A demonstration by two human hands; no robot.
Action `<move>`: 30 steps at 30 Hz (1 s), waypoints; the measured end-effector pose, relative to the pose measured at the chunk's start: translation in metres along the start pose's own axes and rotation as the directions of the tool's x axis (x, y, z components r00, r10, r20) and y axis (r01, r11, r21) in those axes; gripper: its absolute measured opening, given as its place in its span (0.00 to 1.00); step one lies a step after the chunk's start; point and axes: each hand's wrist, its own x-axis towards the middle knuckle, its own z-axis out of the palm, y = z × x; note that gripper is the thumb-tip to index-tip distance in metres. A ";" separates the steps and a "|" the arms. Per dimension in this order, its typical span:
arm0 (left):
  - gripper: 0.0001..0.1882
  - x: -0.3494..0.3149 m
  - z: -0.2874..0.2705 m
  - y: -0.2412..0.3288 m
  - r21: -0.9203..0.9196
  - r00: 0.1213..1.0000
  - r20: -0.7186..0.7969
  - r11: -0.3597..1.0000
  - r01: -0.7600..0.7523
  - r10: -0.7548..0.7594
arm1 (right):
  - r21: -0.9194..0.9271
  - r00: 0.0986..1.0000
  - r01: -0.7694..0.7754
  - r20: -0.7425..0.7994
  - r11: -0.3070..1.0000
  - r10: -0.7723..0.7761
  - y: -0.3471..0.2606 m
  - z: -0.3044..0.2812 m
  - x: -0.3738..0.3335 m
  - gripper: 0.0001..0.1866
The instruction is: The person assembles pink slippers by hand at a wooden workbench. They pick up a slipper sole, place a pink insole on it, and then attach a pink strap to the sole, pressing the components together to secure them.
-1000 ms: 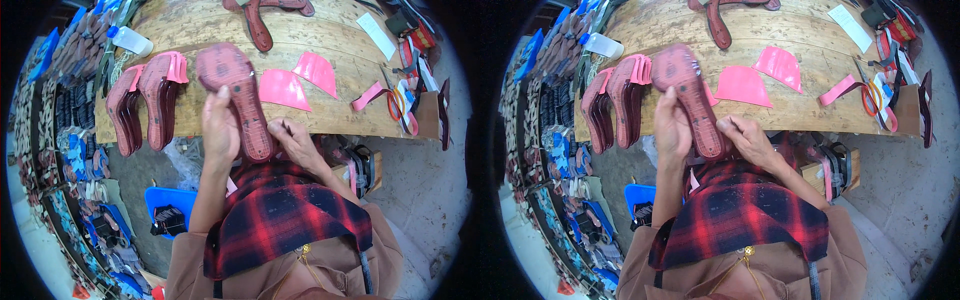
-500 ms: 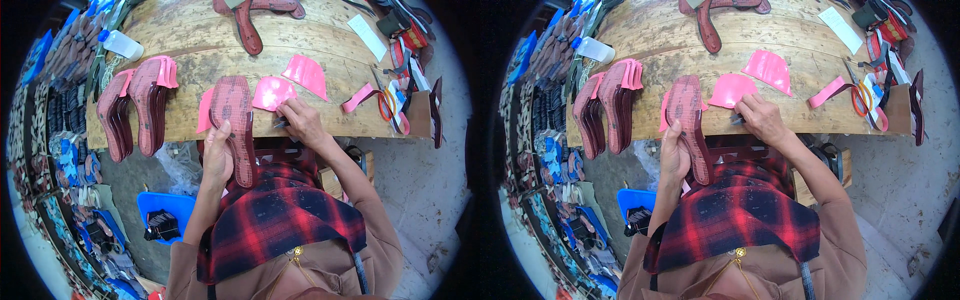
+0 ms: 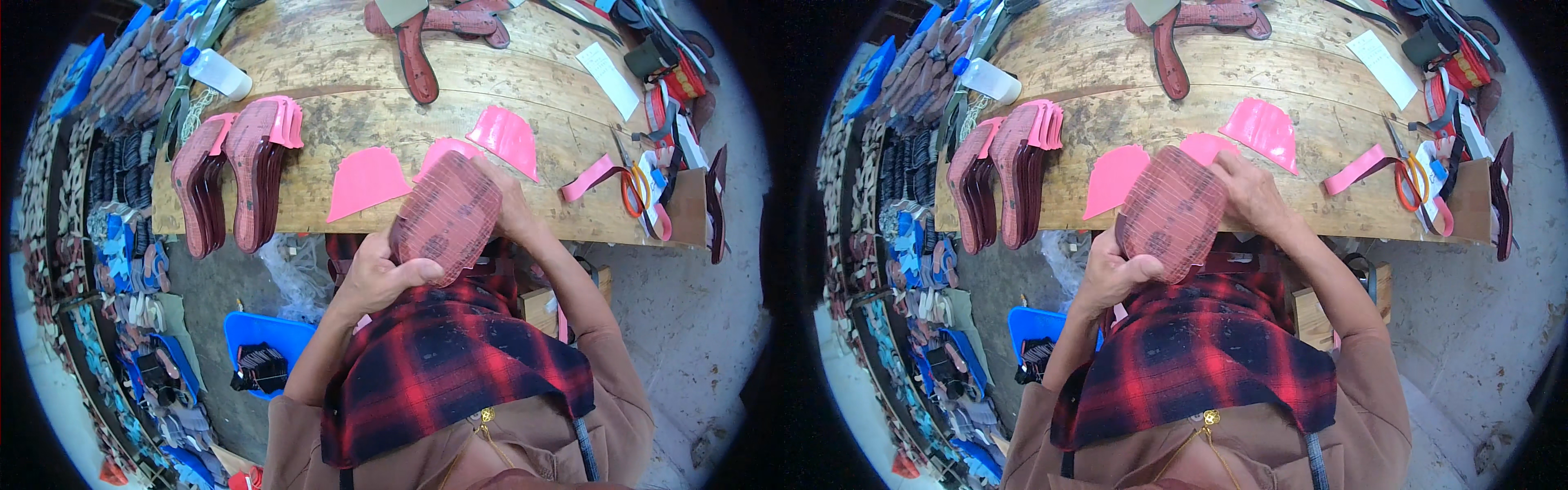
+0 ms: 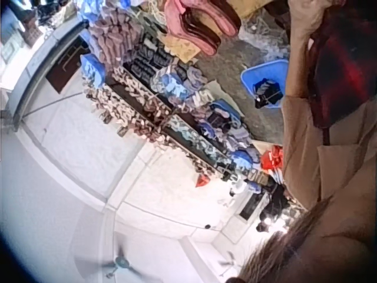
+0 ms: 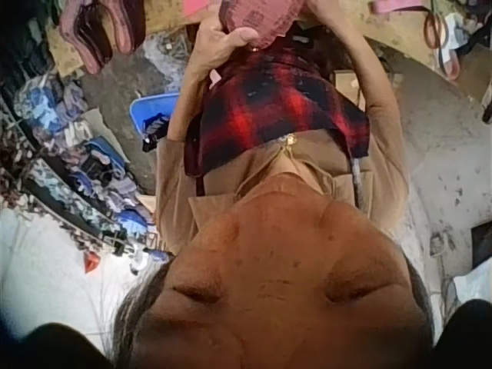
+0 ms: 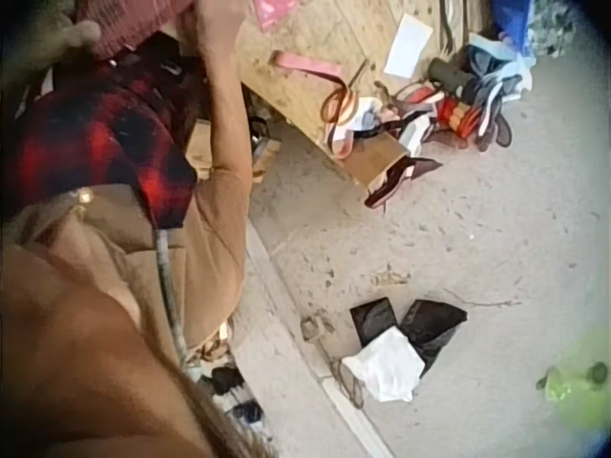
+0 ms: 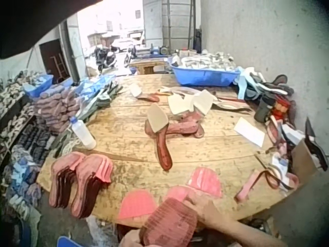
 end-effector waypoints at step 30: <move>0.18 0.041 0.010 -0.039 0.769 0.839 0.496 0.335 -0.544 0.225 | 0.229 0.997 -0.075 0.037 0.970 0.068 0.024 0.003 0.013 0.06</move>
